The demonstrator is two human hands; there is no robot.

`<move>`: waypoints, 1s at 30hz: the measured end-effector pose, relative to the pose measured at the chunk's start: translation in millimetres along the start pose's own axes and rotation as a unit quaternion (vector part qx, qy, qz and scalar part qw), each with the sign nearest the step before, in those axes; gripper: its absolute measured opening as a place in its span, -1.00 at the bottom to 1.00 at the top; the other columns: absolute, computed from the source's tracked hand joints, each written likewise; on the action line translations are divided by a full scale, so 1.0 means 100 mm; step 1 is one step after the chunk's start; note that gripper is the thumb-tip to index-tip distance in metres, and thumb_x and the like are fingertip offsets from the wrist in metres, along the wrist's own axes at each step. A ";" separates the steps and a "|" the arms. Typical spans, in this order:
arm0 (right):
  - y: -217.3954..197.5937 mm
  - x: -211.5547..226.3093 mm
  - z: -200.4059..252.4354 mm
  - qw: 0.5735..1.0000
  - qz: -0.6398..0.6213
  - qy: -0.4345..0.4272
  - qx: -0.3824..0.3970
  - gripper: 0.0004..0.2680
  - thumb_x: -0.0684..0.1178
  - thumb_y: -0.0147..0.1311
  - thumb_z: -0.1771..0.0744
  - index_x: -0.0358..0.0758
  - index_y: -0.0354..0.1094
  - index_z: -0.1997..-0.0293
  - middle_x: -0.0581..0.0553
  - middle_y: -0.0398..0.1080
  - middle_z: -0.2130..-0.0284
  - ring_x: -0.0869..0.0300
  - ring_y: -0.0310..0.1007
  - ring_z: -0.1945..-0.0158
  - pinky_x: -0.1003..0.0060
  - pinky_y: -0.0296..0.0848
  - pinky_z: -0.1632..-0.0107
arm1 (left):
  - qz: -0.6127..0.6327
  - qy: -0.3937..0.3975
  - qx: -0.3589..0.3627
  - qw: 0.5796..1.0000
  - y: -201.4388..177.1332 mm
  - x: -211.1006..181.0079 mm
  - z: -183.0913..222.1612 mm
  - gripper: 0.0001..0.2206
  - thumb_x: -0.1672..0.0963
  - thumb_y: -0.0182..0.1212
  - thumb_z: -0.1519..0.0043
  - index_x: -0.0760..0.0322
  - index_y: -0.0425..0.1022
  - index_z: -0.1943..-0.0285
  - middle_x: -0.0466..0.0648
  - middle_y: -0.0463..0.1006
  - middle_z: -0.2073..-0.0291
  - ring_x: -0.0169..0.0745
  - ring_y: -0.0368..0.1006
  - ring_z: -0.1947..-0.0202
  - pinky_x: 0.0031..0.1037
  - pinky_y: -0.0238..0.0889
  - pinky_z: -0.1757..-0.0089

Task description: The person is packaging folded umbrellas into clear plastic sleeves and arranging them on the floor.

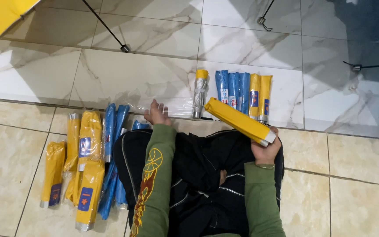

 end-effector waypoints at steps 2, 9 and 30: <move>0.07 -0.05 0.03 1.000 0.020 0.005 -0.007 -0.90 -0.08 -0.16 -0.23 -0.09 0.20 0.55 -0.01 0.29 0.52 0.11 0.34 0.38 0.32 0.39 0.25 | -0.021 0.011 0.002 1.000 0.06 -0.02 0.03 -0.32 0.14 0.22 0.02 0.22 -0.18 -0.19 0.02 0.23 0.28 -0.25 0.31 0.39 -0.49 0.26 0.35; 0.31 -0.22 0.05 0.987 0.158 0.019 0.026 -0.94 -0.19 -0.18 -0.21 -0.12 0.14 0.49 -0.04 0.30 0.47 0.18 0.34 0.34 0.40 0.37 0.30 | -0.287 0.124 0.094 0.945 0.34 0.04 -0.49 -0.30 0.12 0.21 -0.05 0.20 -0.23 -0.27 0.17 0.18 0.07 -0.05 0.24 0.06 -0.29 0.23 0.14; 0.72 -0.55 0.03 0.875 0.412 -0.217 0.131 -0.86 -0.42 -0.13 -0.15 -0.30 0.05 0.48 -0.33 0.33 0.32 0.09 0.32 0.21 0.28 0.28 0.19 | -0.532 0.194 0.566 0.600 0.63 0.08 1.81 -0.39 0.10 0.13 -0.05 0.49 -0.07 -0.21 0.40 -0.01 -0.10 0.42 -0.17 -0.16 0.01 -0.28 -0.12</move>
Point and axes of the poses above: each hand's wrist, its own z-axis away from the middle knuckle, its own y-axis out of the palm, x = y × z, the point moved 9 cm from there along -z, towards the middle knuckle
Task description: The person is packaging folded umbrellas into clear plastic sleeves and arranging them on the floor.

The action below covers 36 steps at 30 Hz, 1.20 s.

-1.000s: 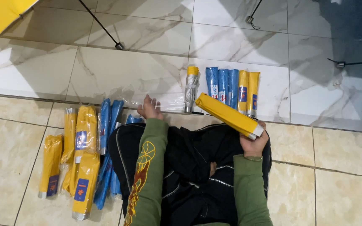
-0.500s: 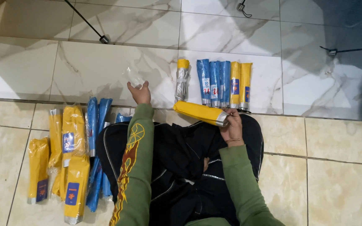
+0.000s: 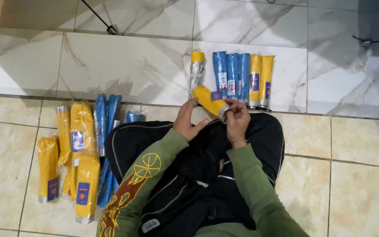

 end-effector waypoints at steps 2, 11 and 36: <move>0.08 -0.17 0.01 1.000 0.020 -0.007 -0.005 -0.85 -0.40 -0.12 -0.16 -0.27 0.06 0.46 -0.27 0.32 0.31 0.15 0.30 0.22 0.33 0.27 0.20 | 0.022 -0.062 -0.003 0.998 0.03 0.32 0.02 -0.36 0.04 0.13 -0.06 0.39 -0.09 -0.23 0.32 0.04 -0.10 0.31 -0.03 -0.11 -0.06 -0.08 -0.05; 0.43 -0.64 0.30 0.993 0.080 0.043 0.080 -0.88 -0.38 -0.09 -0.17 -0.33 0.10 0.42 -0.26 0.26 0.28 0.08 0.31 0.19 0.29 0.35 0.20 | 0.410 -0.356 -0.102 0.833 0.40 1.24 -0.10 -0.19 -0.12 0.10 -0.03 0.17 -0.34 -0.29 0.32 -0.15 -0.17 0.43 -0.01 -0.07 0.15 0.10 0.12; 0.69 0.19 0.41 0.966 0.082 -0.072 0.234 -0.79 -0.29 0.04 -0.09 -0.42 0.21 0.29 -0.31 0.23 0.24 0.01 0.31 0.27 0.24 0.34 0.29 | 0.592 -0.164 -0.275 0.740 0.08 1.47 -0.34 -0.63 0.16 0.33 0.09 0.25 0.28 0.15 0.04 0.44 0.43 -0.12 0.43 0.44 -0.36 0.40 0.41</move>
Point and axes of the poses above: each hand's wrist, its own z-axis away from the middle knuckle, its own y-axis out of the palm, x = y × z, the point moved 9 cm from there along -z, towards the middle knuckle
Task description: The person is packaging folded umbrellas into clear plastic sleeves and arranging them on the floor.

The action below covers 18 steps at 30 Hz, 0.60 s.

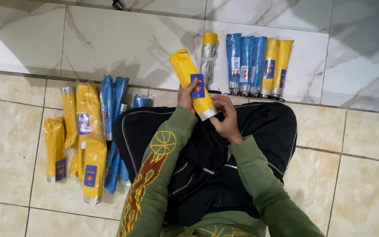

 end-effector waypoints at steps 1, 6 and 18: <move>-0.04 -0.08 0.02 1.000 -0.001 0.002 0.000 -0.79 -0.29 0.04 -0.09 -0.42 0.21 0.29 -0.31 0.23 0.24 0.01 0.31 0.27 0.24 0.34 0.29 | -0.001 -0.001 -0.002 1.000 0.02 -0.02 0.02 -0.63 0.16 0.33 0.09 0.25 0.28 0.15 0.04 0.44 0.43 -0.12 0.43 0.44 -0.36 0.40 0.41; -0.09 -0.35 0.03 0.991 -0.091 0.092 0.034 -0.67 -0.02 -0.01 -0.23 -0.30 0.11 -0.05 -0.18 0.06 -0.02 0.12 0.11 0.02 0.27 0.19 0.06 | -0.132 0.012 0.032 0.991 0.17 -0.11 0.13 -0.57 0.13 0.37 0.11 0.25 0.23 0.13 0.00 0.40 0.39 -0.18 0.39 0.40 -0.40 0.37 0.39; -0.03 -0.22 -0.03 0.994 0.000 0.106 0.020 -0.65 -0.14 0.09 -0.20 -0.32 0.13 -0.05 -0.26 0.06 -0.06 0.01 0.13 -0.01 0.17 0.22 0.04 | -0.204 -0.080 0.125 0.968 0.35 0.09 0.26 -0.46 -0.05 0.18 -0.06 0.25 0.10 -0.10 0.07 0.35 0.23 -0.14 0.30 0.22 -0.31 0.30 0.22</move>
Point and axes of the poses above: each hand's wrist, its own z-axis away from the middle knuckle, its own y-axis out of the palm, x = y × z, the point moved 9 cm from there along -z, towards the middle knuckle
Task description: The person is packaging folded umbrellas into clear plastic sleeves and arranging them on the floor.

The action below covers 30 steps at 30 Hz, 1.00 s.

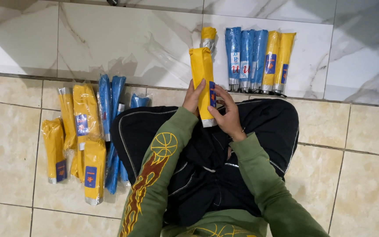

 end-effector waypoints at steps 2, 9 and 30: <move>-0.01 0.01 -0.01 1.000 -0.004 -0.006 -0.002 -0.66 -0.15 0.09 -0.20 -0.33 0.14 -0.04 -0.26 0.07 -0.06 0.01 0.13 -0.03 0.18 0.22 0.04 | 0.027 0.009 0.006 1.000 0.00 0.03 -0.03 -0.47 -0.03 0.18 -0.07 0.24 0.09 -0.11 0.09 0.34 0.20 -0.11 0.29 0.19 -0.28 0.28 0.20; -0.07 0.01 -0.01 0.998 -0.036 -0.026 -0.035 -0.74 -0.15 0.09 -0.21 -0.36 0.20 0.06 -0.24 0.13 -0.01 0.09 0.20 0.00 0.29 0.26 0.09 | 0.093 0.026 0.039 0.995 -0.01 0.14 -0.13 -0.50 0.14 0.27 -0.02 0.22 0.07 -0.07 0.03 0.32 0.20 -0.11 0.27 0.17 -0.24 0.21 0.15; -0.08 0.04 -0.02 0.997 -0.055 -0.017 -0.047 -0.79 -0.19 0.15 -0.17 -0.35 0.28 0.19 -0.18 0.25 0.10 0.20 0.32 0.18 0.46 0.29 0.23 | 0.028 0.056 0.027 0.998 -0.13 0.31 -0.22 -0.48 0.25 0.42 0.20 0.27 0.20 0.11 -0.02 0.43 0.37 -0.22 0.40 0.28 -0.41 0.30 0.21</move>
Point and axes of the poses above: each hand's wrist, its own z-axis away from the middle knuckle, its own y-axis out of the palm, x = y × z, the point moved 9 cm from there along -z, towards the middle knuckle
